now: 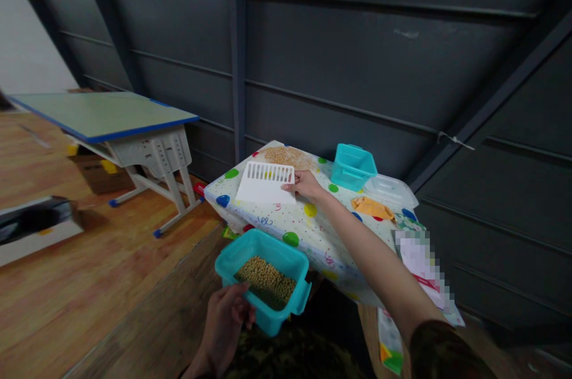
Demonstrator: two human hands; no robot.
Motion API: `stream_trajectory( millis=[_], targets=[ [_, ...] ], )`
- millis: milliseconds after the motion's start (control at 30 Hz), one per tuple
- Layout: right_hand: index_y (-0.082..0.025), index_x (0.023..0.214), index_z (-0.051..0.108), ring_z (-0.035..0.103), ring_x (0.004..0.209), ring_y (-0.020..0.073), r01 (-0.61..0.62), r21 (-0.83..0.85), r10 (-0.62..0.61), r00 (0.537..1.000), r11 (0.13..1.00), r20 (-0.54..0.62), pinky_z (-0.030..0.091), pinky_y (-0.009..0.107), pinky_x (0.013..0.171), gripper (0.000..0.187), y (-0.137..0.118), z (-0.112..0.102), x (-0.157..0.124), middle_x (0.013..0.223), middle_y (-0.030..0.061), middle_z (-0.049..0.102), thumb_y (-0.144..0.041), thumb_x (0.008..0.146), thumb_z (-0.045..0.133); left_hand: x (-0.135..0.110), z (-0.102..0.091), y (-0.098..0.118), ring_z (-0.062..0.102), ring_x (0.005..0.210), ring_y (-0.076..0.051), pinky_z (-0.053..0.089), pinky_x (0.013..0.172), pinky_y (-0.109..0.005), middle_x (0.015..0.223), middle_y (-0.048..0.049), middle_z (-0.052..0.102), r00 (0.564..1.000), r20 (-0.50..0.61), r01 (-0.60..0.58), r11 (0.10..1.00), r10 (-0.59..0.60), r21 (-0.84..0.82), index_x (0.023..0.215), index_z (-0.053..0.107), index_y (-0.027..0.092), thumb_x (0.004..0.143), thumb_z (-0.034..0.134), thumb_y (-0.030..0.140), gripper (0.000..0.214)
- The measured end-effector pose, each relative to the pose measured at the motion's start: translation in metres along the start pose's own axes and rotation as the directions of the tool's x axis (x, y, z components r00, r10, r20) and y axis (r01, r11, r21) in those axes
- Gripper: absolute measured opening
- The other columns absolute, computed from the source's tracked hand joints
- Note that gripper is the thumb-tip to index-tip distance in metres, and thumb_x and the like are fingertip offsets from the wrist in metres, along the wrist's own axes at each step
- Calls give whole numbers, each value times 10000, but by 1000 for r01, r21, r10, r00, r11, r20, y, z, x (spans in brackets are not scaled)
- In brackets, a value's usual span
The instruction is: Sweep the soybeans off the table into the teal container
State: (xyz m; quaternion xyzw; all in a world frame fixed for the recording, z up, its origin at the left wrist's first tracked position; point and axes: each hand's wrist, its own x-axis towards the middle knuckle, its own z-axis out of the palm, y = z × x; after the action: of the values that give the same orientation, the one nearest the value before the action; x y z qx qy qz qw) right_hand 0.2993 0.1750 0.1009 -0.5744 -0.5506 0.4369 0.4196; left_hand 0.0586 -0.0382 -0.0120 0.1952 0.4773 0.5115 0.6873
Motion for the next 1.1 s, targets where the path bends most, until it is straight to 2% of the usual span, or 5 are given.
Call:
stream_trajectory(
  millis=[167, 267, 400, 533, 1100],
  targets=[
    [-168, 885, 738, 699, 753, 201, -1, 17, 2, 999, 1000, -49, 537, 304, 646, 232, -13, -7, -9, 856, 57, 794, -195, 683, 849, -1, 1, 0, 528, 332, -155, 390, 339, -266, 407, -14, 584, 1000, 10, -5, 1000, 5, 6, 462, 642, 192, 484, 955, 491, 434],
    [-172, 914, 733, 715, 812, 223, 104, -163, -137, 969, 981, -208, 532, 315, 689, 193, -12, -17, -35, 931, 81, 808, -228, 743, 802, 0, 2, 1, 518, 321, -155, 377, 327, -265, 394, -8, 576, 1000, -4, 0, 1000, 0, -10, 454, 629, 200, 477, 953, 475, 427],
    [-194, 847, 681, 692, 769, 237, 39, -614, -348, 851, 788, -394, 442, 310, 683, 97, 4, -19, -88, 844, 96, 774, -283, 872, 712, 4, 1, -1, 515, 320, -156, 362, 324, -263, 386, -5, 569, 1000, -3, -4, 1000, 4, -9, 450, 617, 204, 486, 949, 457, 419],
    [-201, 953, 672, 714, 772, 262, -92, -771, -329, 868, 630, -372, 388, 303, 663, 104, 17, 0, -122, 826, 114, 764, -270, 974, 598, 4, 0, -4, 532, 340, -157, 374, 343, -261, 412, -7, 599, 1000, 10, -13, 1000, 13, 0, 499, 645, 198, 531, 942, 459, 397],
    [-154, 1181, 639, 764, 921, 298, -29, -851, -266, 944, 524, -196, 457, 309, 740, 212, -11, 77, -73, 1037, 189, 807, -202, 1061, 471, 7, -6, -5, 526, 339, -155, 379, 348, -265, 424, -13, 605, 1000, 9, -15, 999, 15, -35, 483, 627, 203, 556, 933, 454, 402]
  ],
)
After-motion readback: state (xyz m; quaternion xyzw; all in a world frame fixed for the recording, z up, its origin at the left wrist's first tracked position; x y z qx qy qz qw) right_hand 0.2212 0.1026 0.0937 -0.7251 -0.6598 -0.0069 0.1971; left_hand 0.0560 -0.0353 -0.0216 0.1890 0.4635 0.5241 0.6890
